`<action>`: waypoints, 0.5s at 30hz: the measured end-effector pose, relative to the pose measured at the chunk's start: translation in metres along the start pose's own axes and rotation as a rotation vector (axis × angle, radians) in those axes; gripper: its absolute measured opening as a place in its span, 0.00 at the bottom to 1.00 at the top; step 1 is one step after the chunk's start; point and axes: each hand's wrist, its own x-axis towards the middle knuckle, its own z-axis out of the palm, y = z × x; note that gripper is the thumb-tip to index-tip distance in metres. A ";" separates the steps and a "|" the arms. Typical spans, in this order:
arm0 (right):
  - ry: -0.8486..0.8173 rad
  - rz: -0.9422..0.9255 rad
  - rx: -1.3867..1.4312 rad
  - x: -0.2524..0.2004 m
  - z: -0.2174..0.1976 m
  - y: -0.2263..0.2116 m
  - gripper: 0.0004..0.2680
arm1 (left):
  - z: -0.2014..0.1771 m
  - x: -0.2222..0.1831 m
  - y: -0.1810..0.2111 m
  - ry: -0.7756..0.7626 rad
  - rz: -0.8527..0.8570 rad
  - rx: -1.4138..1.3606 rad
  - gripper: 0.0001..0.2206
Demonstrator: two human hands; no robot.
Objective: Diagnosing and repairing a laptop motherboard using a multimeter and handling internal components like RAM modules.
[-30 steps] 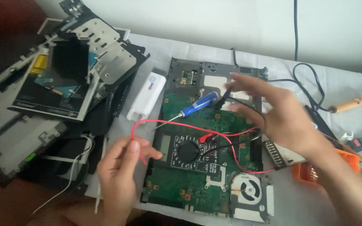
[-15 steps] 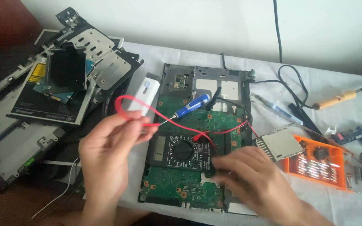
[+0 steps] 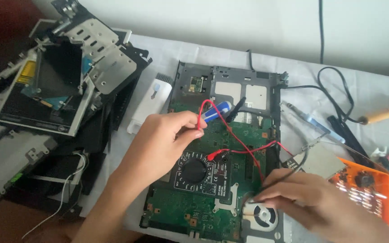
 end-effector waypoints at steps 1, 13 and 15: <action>-0.008 0.000 0.003 0.001 0.003 0.005 0.06 | 0.001 0.000 0.000 -0.001 -0.008 0.000 0.04; -0.122 -0.096 -0.023 0.006 0.000 0.025 0.06 | 0.005 0.001 -0.009 0.030 0.021 -0.008 0.04; -0.124 -0.003 -0.066 0.007 0.001 0.026 0.06 | 0.005 0.000 -0.010 0.043 0.025 -0.034 0.04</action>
